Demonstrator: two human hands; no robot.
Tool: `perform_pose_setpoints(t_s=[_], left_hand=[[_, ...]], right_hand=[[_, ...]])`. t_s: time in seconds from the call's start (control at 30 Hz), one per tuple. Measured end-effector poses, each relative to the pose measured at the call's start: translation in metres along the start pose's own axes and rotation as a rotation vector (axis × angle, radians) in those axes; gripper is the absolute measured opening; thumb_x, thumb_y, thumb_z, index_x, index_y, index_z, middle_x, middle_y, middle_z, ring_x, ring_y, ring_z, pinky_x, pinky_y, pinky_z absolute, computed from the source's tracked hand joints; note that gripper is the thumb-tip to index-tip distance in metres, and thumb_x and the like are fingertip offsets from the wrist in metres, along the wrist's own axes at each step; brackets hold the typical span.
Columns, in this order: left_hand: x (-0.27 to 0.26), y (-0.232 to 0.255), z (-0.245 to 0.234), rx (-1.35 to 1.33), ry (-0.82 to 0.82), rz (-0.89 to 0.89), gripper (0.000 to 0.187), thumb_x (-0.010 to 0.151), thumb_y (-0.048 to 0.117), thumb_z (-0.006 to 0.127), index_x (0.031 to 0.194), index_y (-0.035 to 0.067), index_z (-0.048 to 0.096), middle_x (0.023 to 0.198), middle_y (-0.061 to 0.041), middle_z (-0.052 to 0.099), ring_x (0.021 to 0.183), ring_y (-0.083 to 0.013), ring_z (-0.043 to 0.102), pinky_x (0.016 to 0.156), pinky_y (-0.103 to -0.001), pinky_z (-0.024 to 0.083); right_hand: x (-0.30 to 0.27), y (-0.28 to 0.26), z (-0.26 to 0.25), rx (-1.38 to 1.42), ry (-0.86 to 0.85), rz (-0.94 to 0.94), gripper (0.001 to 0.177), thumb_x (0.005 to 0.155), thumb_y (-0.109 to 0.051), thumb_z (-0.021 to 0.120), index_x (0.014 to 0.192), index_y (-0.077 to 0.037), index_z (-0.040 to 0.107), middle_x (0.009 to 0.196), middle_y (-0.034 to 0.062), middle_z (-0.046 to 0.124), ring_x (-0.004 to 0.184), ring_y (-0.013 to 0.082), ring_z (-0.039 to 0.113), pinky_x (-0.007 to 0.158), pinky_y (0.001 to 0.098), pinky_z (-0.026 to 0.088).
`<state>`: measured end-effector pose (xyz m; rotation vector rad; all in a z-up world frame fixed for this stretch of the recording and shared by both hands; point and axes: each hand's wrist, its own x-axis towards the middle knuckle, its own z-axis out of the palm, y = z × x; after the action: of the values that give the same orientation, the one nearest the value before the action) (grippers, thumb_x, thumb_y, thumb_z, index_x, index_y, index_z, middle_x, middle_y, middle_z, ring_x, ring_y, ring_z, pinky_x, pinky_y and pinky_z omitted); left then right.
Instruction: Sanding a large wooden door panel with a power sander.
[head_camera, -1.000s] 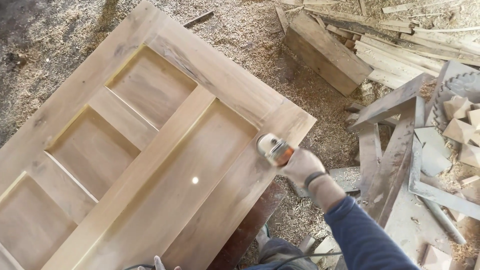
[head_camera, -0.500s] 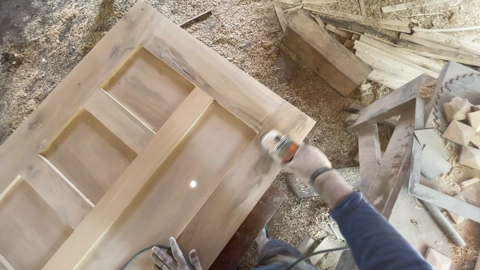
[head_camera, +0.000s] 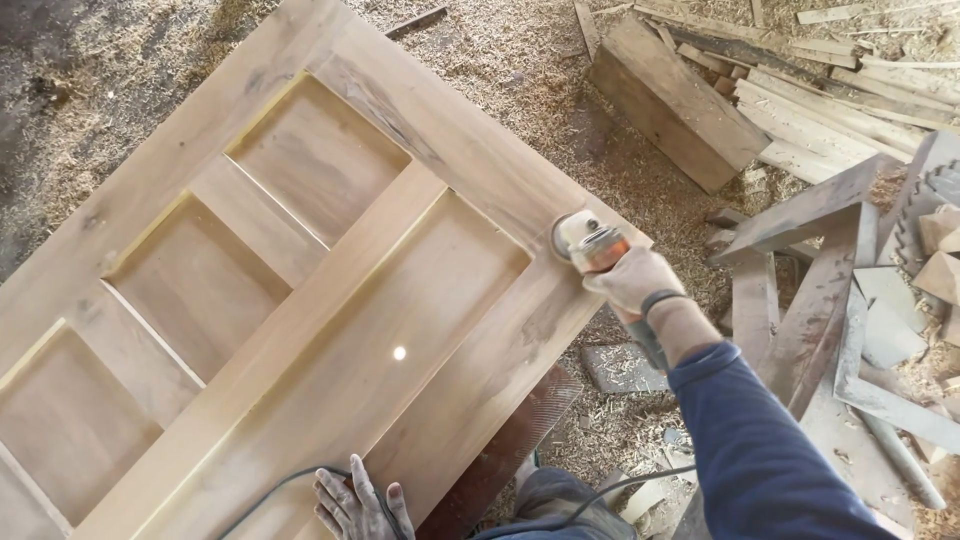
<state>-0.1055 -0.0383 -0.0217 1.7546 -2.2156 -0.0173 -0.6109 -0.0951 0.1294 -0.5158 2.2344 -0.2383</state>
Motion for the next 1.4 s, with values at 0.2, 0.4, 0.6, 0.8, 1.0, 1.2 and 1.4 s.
perform_pose_setpoints(t_s=[0.2, 0.4, 0.6, 0.8, 1.0, 1.2, 1.4], left_hand=[[0.0, 0.004, -0.003, -0.032, -0.024, -0.034, 0.079, 0.101, 0.066, 0.022, 0.158, 0.012, 0.032, 0.162, -0.039, 0.016, 0.151, -0.0563, 0.015, 0.118, -0.073, 0.013], [-0.001, -0.003, 0.004, -0.008, -0.041, -0.032, 0.079, 0.1, 0.065, 0.024, 0.157, 0.011, 0.032, 0.161, -0.039, 0.016, 0.149, -0.0571, 0.015, 0.117, -0.071, 0.012], [-0.003, -0.005, 0.005, -0.005, -0.008, -0.03, 0.076, 0.1, 0.065, 0.024, 0.156, 0.014, 0.034, 0.162, -0.038, 0.018, 0.15, -0.0563, 0.018, 0.118, -0.07, 0.014], [-0.005, -0.011, 0.011, 0.017, 0.002, -0.002, 0.079, 0.1, 0.067, 0.023, 0.156, 0.012, 0.036, 0.161, -0.04, 0.02, 0.149, -0.0578, 0.019, 0.118, -0.072, 0.014], [-0.004, -0.01, 0.012, 0.02, 0.025, -0.014, 0.08, 0.1, 0.068, 0.023, 0.155, 0.013, 0.039, 0.161, -0.04, 0.021, 0.149, -0.0581, 0.021, 0.118, -0.073, 0.015], [-0.004, -0.009, 0.008, 0.025, 0.009, -0.009, 0.08, 0.099, 0.067, 0.025, 0.156, 0.013, 0.037, 0.16, -0.04, 0.021, 0.148, -0.0592, 0.022, 0.116, -0.074, 0.017], [0.003, 0.003, -0.009, 0.002, -0.071, -0.021, 0.079, 0.099, 0.064, 0.029, 0.159, 0.013, 0.029, 0.161, -0.039, 0.015, 0.149, -0.055, 0.015, 0.118, -0.068, 0.01]], right_hand=[[-0.026, 0.007, 0.053, -0.032, -0.062, -0.228, 0.044, 0.078, -0.026, 0.082, 0.116, -0.009, 0.067, 0.098, 0.0064, 0.075, 0.088, 0.0171, 0.075, 0.088, 0.034, 0.06], [-0.075, -0.005, 0.103, -0.345, -0.17, -0.387, 0.051, 0.084, -0.04, 0.075, 0.119, -0.008, 0.057, 0.1, 0.0064, 0.069, 0.09, 0.0176, 0.075, 0.085, 0.032, 0.065], [-0.108, -0.007, 0.109, -0.595, -0.241, -0.542, 0.052, 0.082, -0.042, 0.077, 0.115, -0.009, 0.057, 0.096, 0.0067, 0.069, 0.089, 0.0196, 0.07, 0.09, 0.033, 0.058], [-0.051, 0.013, 0.061, -0.39, -0.141, -0.312, 0.038, 0.088, -0.038, 0.071, 0.116, -0.014, 0.061, 0.093, 0.0029, 0.072, 0.08, 0.0123, 0.07, 0.081, 0.0291, 0.064], [-0.009, 0.026, -0.005, 0.037, 0.051, -0.076, 0.043, 0.08, -0.03, 0.083, 0.114, -0.01, 0.068, 0.096, 0.006, 0.074, 0.081, 0.0162, 0.071, 0.083, 0.036, 0.063], [0.046, 0.057, -0.024, 0.0, 0.083, 0.036, 0.047, 0.083, -0.042, 0.083, 0.114, -0.008, 0.071, 0.102, 0.0104, 0.073, 0.087, 0.0218, 0.07, 0.088, 0.0392, 0.06], [-0.003, 0.062, -0.001, 0.029, 0.006, 0.038, 0.043, 0.083, -0.037, 0.082, 0.116, -0.011, 0.072, 0.104, 0.0114, 0.075, 0.091, 0.0243, 0.073, 0.09, 0.0412, 0.061]])
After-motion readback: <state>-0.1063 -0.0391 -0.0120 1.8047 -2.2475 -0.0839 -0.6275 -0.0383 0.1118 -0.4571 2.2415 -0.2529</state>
